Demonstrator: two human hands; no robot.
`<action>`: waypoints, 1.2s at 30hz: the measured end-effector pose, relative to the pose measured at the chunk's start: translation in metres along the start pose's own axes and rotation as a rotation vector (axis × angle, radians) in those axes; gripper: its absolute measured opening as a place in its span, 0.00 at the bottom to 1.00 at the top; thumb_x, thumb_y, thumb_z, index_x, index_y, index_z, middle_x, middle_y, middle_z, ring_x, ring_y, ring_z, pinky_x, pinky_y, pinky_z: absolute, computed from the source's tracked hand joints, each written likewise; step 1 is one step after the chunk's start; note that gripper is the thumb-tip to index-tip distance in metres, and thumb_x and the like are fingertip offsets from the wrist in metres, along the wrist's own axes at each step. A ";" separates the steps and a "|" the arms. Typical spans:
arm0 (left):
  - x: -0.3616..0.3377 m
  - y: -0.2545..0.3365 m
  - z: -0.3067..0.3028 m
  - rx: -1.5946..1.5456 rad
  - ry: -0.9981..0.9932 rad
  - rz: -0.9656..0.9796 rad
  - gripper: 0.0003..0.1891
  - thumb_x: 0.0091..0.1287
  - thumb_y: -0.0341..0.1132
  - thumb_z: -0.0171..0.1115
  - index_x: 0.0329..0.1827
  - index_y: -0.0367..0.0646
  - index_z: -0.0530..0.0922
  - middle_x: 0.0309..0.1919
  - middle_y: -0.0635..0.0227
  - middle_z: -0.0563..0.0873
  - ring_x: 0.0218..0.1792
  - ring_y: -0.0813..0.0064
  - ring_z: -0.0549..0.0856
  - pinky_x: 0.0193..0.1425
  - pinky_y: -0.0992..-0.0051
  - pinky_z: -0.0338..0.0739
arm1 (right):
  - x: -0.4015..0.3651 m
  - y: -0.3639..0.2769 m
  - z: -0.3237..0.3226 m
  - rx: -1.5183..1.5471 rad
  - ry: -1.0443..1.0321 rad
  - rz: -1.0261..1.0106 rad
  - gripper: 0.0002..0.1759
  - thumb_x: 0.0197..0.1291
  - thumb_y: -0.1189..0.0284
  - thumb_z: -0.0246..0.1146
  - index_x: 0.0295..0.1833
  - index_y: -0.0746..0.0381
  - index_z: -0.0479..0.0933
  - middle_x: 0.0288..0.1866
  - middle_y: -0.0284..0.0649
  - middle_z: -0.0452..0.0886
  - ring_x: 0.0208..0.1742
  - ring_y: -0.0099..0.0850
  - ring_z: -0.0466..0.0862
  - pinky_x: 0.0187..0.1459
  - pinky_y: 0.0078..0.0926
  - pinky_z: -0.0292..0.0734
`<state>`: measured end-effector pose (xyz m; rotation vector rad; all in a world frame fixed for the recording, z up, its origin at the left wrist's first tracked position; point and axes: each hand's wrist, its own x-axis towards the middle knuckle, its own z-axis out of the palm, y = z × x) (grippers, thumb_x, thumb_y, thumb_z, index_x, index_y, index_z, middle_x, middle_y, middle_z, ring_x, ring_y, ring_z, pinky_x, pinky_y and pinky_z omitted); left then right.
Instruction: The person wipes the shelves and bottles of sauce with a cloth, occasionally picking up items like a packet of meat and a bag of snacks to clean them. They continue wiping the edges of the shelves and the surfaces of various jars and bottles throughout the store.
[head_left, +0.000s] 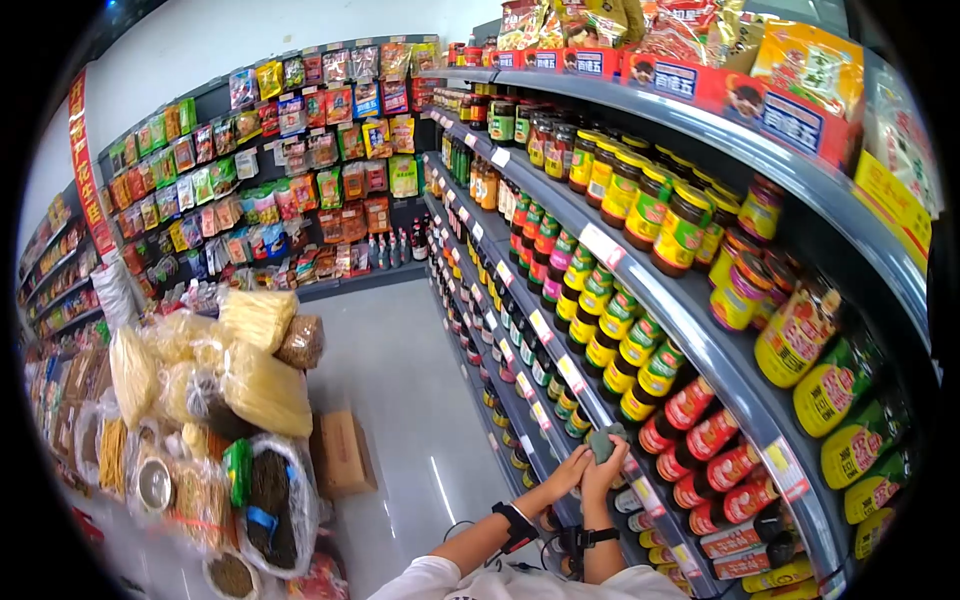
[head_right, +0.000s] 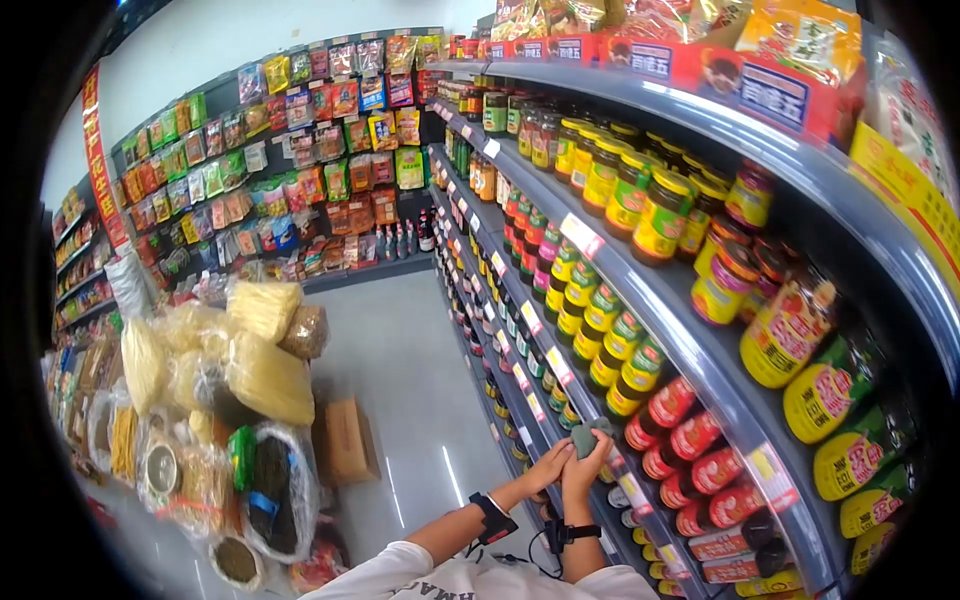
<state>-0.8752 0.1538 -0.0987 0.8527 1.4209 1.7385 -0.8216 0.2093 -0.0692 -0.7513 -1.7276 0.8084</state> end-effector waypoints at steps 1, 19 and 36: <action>0.008 -0.004 -0.014 0.010 0.005 0.007 0.26 0.75 0.48 0.41 0.68 0.40 0.62 0.50 0.63 0.76 0.49 0.77 0.75 0.52 0.80 0.70 | 0.003 0.001 0.018 0.000 0.013 0.003 0.22 0.43 0.84 0.60 0.48 0.64 0.67 0.45 0.49 0.69 0.51 0.50 0.70 0.55 0.41 0.64; 0.194 -0.008 -0.209 -0.248 0.153 -0.222 0.24 0.72 0.43 0.45 0.65 0.38 0.67 0.52 0.68 0.78 0.52 0.79 0.74 0.57 0.79 0.68 | 0.107 0.001 0.255 0.057 -0.102 0.035 0.24 0.45 0.85 0.59 0.52 0.65 0.69 0.50 0.52 0.70 0.53 0.52 0.71 0.57 0.42 0.65; 0.376 0.039 -0.420 0.229 0.243 -0.013 0.30 0.70 0.52 0.49 0.63 0.32 0.67 0.50 0.57 0.79 0.51 0.70 0.77 0.57 0.74 0.70 | 0.230 0.024 0.521 0.106 -0.177 -0.033 0.22 0.45 0.76 0.60 0.50 0.65 0.69 0.47 0.50 0.72 0.52 0.50 0.71 0.55 0.43 0.65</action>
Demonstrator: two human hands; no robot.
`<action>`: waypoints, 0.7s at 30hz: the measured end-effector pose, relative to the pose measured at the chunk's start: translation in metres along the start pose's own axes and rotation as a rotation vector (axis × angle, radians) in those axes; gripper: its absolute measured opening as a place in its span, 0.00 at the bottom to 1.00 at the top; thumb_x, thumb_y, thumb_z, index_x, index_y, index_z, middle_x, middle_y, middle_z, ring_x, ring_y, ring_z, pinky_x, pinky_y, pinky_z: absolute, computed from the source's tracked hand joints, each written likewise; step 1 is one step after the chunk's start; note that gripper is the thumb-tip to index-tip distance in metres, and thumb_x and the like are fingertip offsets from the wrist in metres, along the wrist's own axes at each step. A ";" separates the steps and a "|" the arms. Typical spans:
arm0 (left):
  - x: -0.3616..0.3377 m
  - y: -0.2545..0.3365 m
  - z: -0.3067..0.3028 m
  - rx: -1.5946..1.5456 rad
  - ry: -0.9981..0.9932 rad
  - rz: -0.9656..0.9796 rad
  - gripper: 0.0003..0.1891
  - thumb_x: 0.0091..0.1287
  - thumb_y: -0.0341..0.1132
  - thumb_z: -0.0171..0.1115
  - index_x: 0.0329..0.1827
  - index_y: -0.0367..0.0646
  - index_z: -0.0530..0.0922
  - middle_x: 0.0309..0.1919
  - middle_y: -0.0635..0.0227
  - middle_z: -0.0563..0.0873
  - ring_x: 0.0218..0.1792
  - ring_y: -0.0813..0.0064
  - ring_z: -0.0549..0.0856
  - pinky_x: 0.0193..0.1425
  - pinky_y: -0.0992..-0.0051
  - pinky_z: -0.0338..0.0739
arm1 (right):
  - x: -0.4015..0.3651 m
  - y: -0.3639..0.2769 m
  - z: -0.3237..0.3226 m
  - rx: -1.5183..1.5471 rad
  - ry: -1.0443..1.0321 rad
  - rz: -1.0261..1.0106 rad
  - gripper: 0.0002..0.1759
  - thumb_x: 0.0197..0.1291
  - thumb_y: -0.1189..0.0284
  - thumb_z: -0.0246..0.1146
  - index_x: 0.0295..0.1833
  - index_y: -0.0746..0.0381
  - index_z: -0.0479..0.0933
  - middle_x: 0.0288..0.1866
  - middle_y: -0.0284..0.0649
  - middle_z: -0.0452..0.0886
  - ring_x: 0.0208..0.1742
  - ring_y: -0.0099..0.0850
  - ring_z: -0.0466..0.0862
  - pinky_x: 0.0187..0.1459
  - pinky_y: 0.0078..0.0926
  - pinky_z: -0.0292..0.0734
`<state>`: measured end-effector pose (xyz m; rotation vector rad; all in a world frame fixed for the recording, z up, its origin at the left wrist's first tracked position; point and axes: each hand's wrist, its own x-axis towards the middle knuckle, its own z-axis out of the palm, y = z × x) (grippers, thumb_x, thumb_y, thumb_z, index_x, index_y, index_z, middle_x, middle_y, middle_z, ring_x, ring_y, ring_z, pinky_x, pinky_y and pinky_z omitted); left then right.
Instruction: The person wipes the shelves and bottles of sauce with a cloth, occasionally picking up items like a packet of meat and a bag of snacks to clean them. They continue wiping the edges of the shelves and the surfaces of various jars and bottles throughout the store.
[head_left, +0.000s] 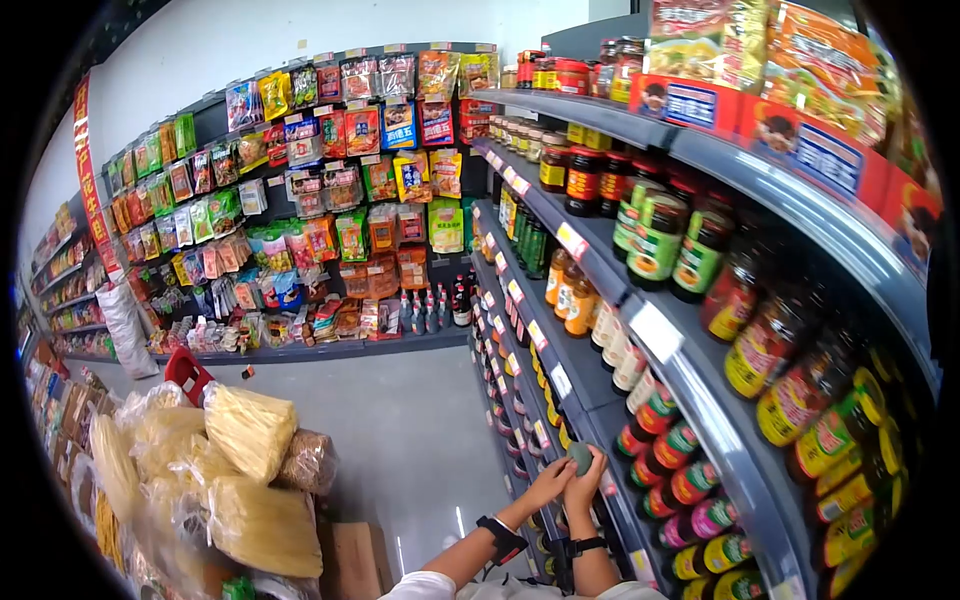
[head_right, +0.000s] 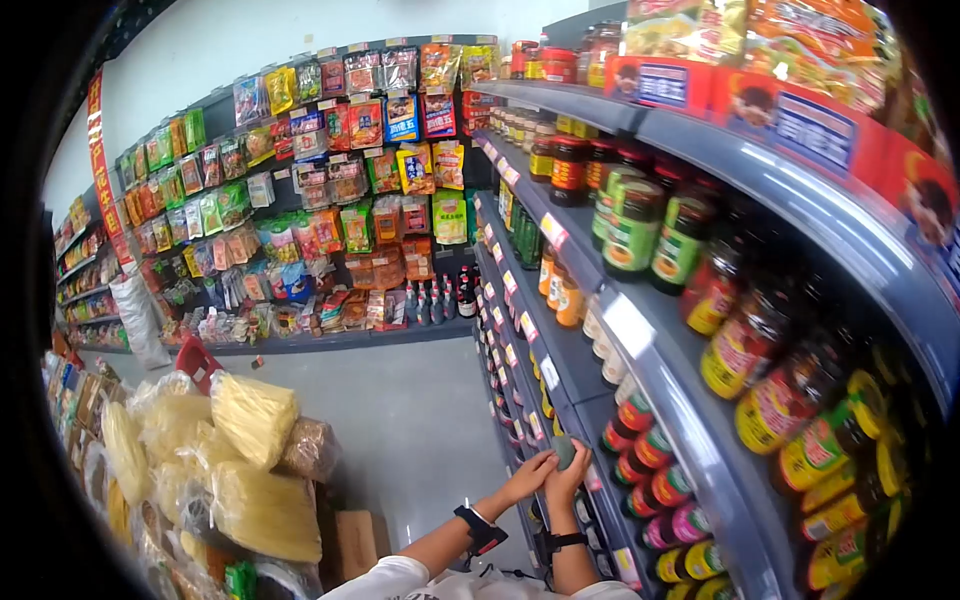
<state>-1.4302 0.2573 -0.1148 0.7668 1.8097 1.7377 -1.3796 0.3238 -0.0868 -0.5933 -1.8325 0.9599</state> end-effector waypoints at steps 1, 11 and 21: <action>0.017 0.000 -0.013 -0.038 -0.052 -0.052 0.30 0.70 0.52 0.50 0.62 0.31 0.68 0.52 0.55 0.78 0.54 0.68 0.76 0.60 0.73 0.68 | 0.010 0.000 0.015 0.001 0.008 -0.008 0.22 0.45 0.76 0.60 0.50 0.65 0.69 0.47 0.50 0.72 0.51 0.50 0.72 0.55 0.43 0.65; 0.144 -0.022 -0.149 -0.078 -0.303 -0.047 0.30 0.70 0.51 0.52 0.66 0.36 0.65 0.55 0.57 0.76 0.58 0.70 0.74 0.62 0.75 0.66 | 0.083 0.024 0.170 -0.080 0.054 -0.217 0.20 0.42 0.74 0.62 0.44 0.66 0.71 0.41 0.50 0.72 0.47 0.51 0.73 0.51 0.45 0.67; 0.251 -0.025 -0.205 -0.219 -0.235 -0.055 0.29 0.73 0.46 0.48 0.73 0.45 0.55 0.33 0.71 0.77 0.25 0.85 0.73 0.28 0.84 0.70 | 0.157 0.033 0.281 -0.177 0.104 -0.089 0.19 0.56 0.74 0.55 0.54 0.69 0.69 0.52 0.55 0.72 0.55 0.52 0.71 0.59 0.42 0.64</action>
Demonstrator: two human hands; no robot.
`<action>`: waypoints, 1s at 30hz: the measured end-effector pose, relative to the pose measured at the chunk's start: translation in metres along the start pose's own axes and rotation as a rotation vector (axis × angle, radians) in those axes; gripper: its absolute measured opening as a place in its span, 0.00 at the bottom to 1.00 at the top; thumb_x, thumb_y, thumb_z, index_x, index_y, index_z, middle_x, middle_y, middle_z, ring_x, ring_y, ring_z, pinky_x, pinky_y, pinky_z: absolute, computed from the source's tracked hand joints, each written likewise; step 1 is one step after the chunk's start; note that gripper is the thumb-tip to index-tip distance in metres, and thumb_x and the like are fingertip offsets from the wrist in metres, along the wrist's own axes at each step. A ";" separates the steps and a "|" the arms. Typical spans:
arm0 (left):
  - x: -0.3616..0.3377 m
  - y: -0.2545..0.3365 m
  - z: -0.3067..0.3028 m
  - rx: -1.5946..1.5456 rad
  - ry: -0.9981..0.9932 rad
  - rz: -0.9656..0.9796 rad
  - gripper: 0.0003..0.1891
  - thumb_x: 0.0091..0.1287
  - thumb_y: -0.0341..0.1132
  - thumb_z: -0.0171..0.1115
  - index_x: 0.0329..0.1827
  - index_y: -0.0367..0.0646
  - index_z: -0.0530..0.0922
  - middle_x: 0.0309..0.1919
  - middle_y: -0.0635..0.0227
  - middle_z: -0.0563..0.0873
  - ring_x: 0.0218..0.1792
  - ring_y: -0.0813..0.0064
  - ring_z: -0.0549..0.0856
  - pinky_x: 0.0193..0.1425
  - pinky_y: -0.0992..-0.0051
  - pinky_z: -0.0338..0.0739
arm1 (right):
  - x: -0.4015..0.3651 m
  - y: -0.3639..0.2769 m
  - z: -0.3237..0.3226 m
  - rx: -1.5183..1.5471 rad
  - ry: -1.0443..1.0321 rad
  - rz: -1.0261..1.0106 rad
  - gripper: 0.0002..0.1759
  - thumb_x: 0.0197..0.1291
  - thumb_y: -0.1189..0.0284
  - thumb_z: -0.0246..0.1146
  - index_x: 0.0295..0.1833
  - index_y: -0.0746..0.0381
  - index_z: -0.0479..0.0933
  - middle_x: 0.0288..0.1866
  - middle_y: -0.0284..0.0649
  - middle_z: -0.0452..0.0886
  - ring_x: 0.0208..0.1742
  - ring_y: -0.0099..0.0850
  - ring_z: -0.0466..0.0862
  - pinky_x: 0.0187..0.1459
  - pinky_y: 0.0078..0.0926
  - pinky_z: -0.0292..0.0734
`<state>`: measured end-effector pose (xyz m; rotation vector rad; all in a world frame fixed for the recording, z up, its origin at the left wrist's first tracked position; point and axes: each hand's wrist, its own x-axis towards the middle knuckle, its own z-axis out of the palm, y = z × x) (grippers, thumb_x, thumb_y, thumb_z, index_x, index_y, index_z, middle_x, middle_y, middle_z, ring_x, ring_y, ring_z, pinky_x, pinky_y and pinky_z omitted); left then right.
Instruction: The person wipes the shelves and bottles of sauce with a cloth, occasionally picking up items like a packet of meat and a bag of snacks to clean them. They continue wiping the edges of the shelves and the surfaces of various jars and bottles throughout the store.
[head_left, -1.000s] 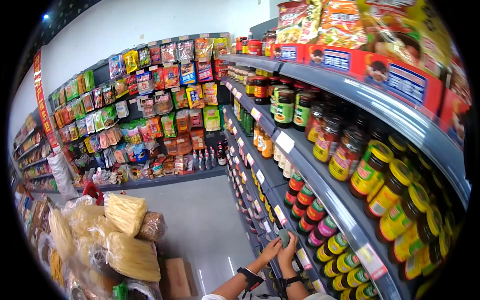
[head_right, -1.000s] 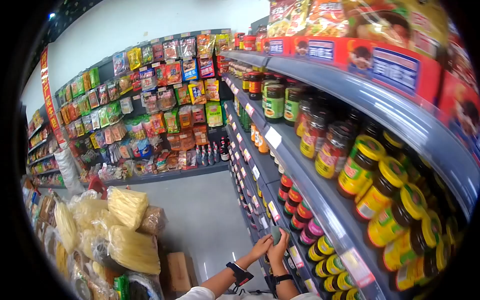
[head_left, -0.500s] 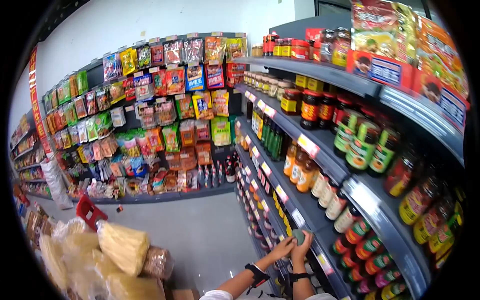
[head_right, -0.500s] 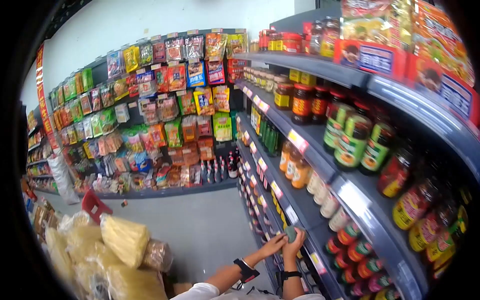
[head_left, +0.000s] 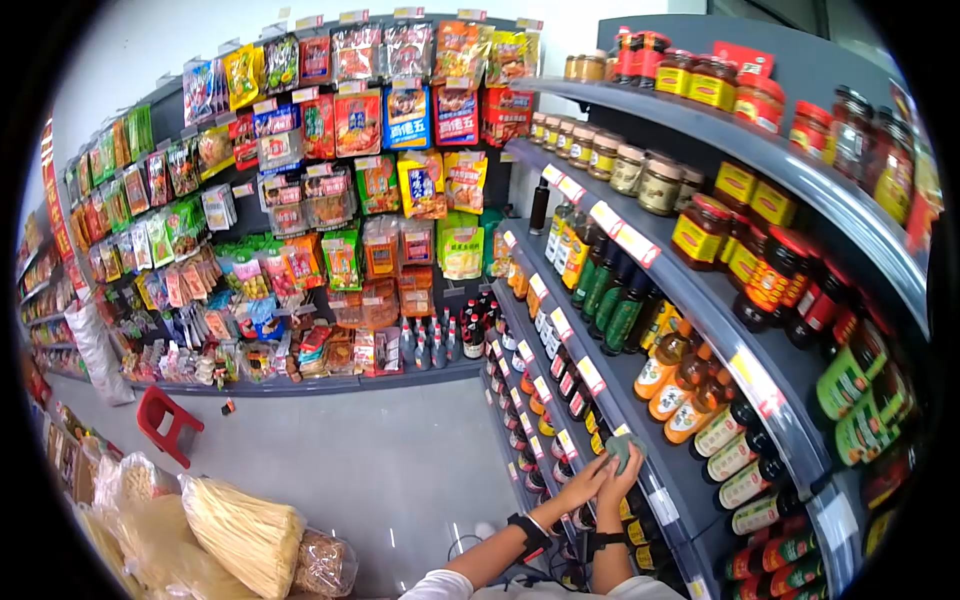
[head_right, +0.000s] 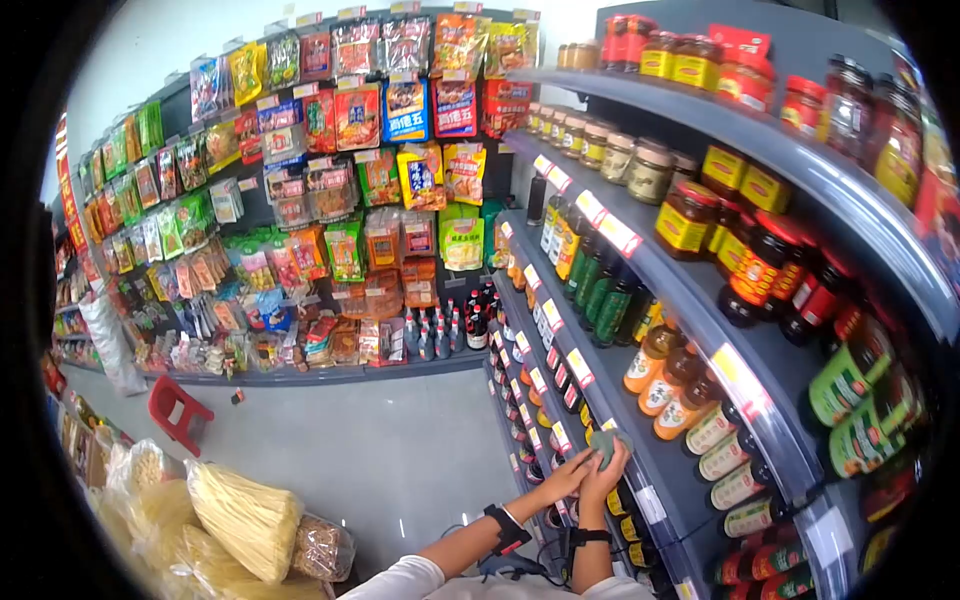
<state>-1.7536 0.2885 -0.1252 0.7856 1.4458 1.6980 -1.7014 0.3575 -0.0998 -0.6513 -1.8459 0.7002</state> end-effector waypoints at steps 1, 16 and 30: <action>0.010 -0.008 -0.011 -0.008 0.007 -0.004 0.29 0.73 0.46 0.48 0.73 0.45 0.55 0.33 0.71 0.77 0.25 0.85 0.73 0.28 0.84 0.70 | 0.007 0.004 0.015 0.028 -0.002 -0.010 0.19 0.60 0.73 0.54 0.55 0.69 0.69 0.54 0.55 0.71 0.56 0.53 0.71 0.59 0.42 0.63; 0.165 0.027 -0.225 -0.470 -0.045 -0.191 0.33 0.67 0.40 0.57 0.72 0.43 0.52 0.41 0.73 0.72 0.34 0.85 0.71 0.38 0.79 0.70 | 0.150 -0.001 0.248 -0.368 -0.065 -0.201 0.20 0.48 0.72 0.63 0.51 0.58 0.79 0.61 0.53 0.69 0.62 0.53 0.68 0.62 0.49 0.62; 0.306 0.050 -0.379 0.512 -0.107 -0.062 0.14 0.59 0.35 0.63 0.46 0.40 0.79 0.36 0.60 0.80 0.38 0.68 0.80 0.41 0.69 0.74 | 0.242 -0.012 0.359 -0.278 -0.228 -0.072 0.25 0.41 0.70 0.71 0.49 0.61 0.79 0.56 0.55 0.76 0.55 0.52 0.75 0.57 0.42 0.69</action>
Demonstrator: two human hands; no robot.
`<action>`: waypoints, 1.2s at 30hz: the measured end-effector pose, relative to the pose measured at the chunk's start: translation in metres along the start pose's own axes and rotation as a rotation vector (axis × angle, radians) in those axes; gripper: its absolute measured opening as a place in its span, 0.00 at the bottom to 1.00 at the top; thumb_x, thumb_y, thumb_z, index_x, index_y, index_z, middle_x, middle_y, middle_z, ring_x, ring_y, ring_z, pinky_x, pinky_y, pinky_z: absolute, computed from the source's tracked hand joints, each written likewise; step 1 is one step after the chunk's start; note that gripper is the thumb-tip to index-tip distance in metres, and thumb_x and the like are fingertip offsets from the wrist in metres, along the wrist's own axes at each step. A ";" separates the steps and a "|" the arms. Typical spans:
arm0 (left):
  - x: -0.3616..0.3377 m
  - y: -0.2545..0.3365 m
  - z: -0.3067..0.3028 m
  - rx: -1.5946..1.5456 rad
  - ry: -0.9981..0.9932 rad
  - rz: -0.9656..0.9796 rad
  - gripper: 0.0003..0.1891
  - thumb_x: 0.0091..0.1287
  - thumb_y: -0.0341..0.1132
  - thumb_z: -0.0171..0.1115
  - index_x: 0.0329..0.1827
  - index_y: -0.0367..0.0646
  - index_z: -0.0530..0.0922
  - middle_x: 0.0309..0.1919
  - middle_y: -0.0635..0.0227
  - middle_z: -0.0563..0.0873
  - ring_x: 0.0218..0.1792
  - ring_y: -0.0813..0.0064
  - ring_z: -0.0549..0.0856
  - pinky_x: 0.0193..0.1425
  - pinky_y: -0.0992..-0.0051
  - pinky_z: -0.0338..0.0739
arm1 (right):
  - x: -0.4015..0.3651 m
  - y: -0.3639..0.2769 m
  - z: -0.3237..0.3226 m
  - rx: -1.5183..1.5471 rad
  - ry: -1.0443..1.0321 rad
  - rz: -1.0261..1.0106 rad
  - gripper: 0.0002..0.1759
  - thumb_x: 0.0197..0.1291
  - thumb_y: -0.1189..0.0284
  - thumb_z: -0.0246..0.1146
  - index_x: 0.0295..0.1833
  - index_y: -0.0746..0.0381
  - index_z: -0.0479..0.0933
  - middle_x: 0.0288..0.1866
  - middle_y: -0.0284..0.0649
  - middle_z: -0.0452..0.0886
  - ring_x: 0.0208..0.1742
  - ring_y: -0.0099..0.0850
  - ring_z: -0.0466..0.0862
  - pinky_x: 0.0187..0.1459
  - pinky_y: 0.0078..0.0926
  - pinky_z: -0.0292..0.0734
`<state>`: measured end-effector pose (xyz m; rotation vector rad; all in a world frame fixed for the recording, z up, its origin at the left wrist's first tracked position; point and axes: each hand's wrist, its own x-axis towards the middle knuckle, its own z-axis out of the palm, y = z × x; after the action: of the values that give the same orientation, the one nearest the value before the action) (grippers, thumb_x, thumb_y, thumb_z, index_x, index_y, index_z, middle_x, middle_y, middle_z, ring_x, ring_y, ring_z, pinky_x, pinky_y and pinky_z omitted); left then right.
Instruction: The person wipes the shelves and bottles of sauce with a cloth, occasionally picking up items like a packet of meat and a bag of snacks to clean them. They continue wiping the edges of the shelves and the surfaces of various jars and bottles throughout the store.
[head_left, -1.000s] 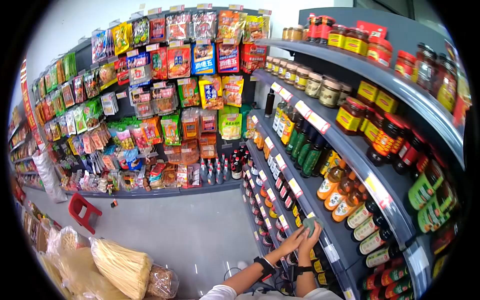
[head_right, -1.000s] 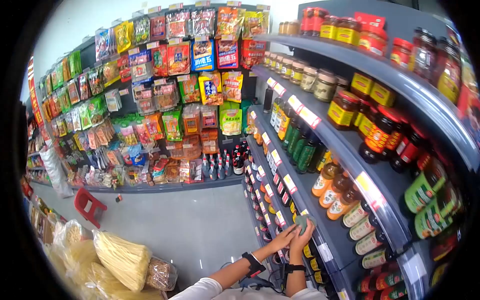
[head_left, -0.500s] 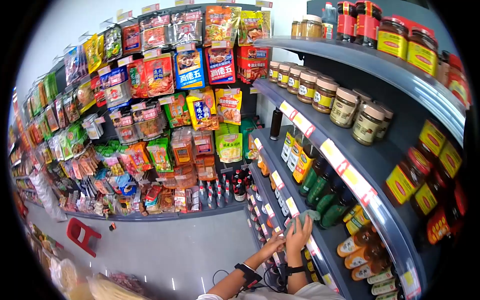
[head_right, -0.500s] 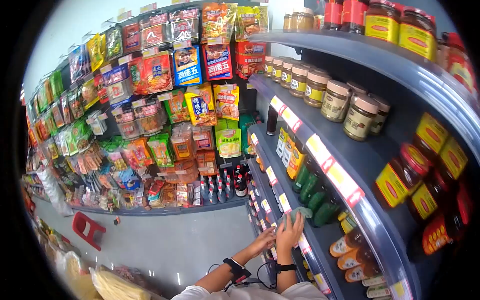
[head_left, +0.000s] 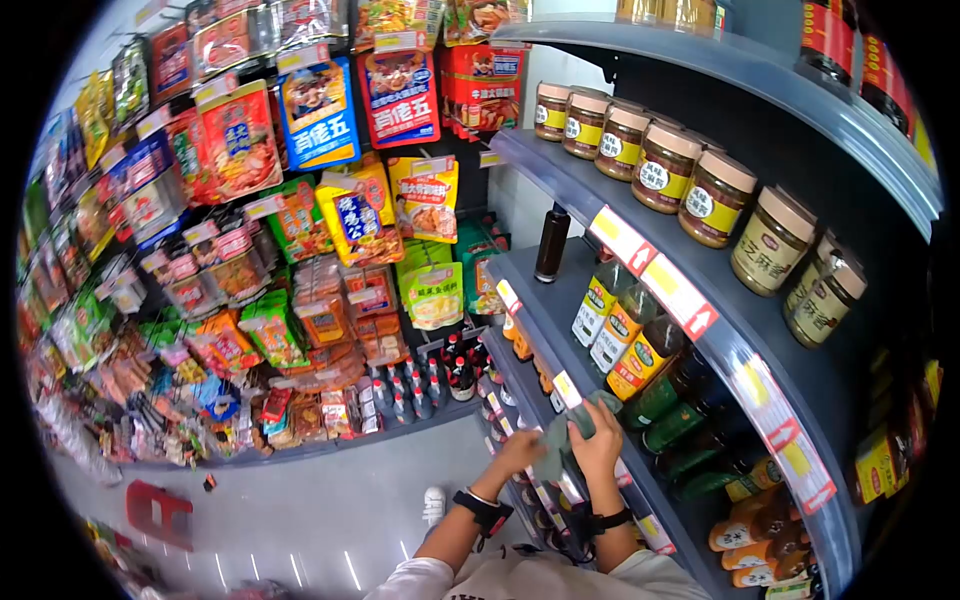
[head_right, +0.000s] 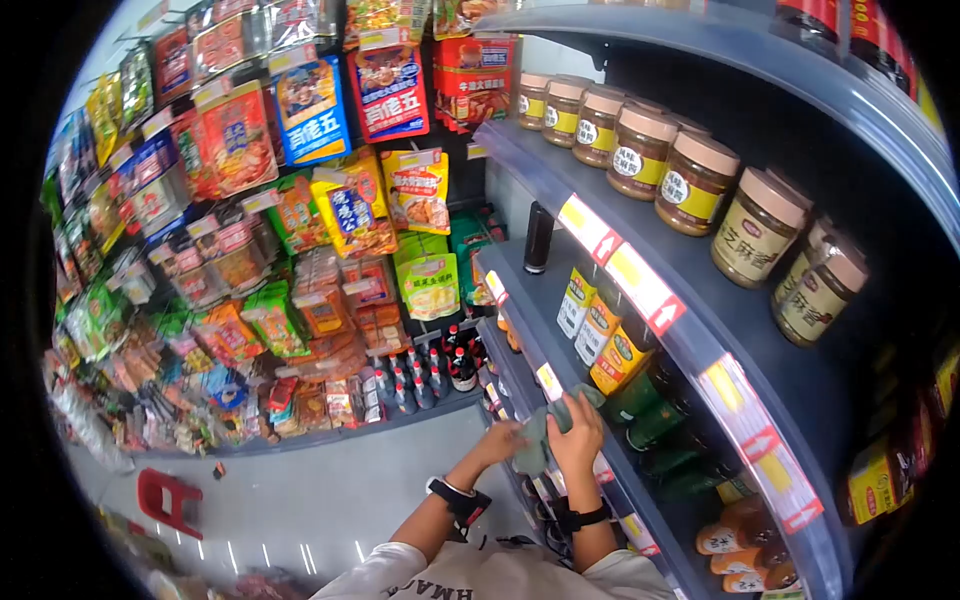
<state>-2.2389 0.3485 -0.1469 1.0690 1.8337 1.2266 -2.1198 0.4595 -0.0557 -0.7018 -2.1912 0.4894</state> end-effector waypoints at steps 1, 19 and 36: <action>0.014 -0.005 -0.016 0.226 0.189 0.091 0.14 0.59 0.35 0.62 0.47 0.42 0.79 0.37 0.56 0.80 0.38 0.60 0.81 0.41 0.65 0.75 | 0.008 -0.003 0.010 0.039 -0.013 0.019 0.25 0.40 0.71 0.72 0.49 0.61 0.79 0.56 0.55 0.76 0.55 0.52 0.76 0.57 0.41 0.70; 0.183 0.040 -0.225 0.188 0.225 0.576 0.16 0.64 0.21 0.44 0.52 0.38 0.75 0.64 0.47 0.65 0.64 0.48 0.67 0.68 0.61 0.62 | 0.162 -0.061 0.201 -0.146 -0.064 0.000 0.26 0.40 0.70 0.68 0.48 0.68 0.75 0.60 0.52 0.72 0.60 0.48 0.74 0.59 0.39 0.70; 0.095 0.073 -0.074 0.087 0.038 0.747 0.24 0.51 0.21 0.40 0.52 0.36 0.75 0.55 0.56 0.78 0.62 0.54 0.72 0.74 0.51 0.45 | 0.040 -0.043 0.088 -0.185 0.149 0.187 0.13 0.40 0.77 0.61 0.33 0.76 0.78 0.50 0.55 0.74 0.54 0.49 0.75 0.56 0.37 0.71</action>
<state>-2.3248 0.4210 -0.0624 1.8905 1.5588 1.5819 -2.2237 0.4403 -0.0655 -1.0164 -2.0576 0.3187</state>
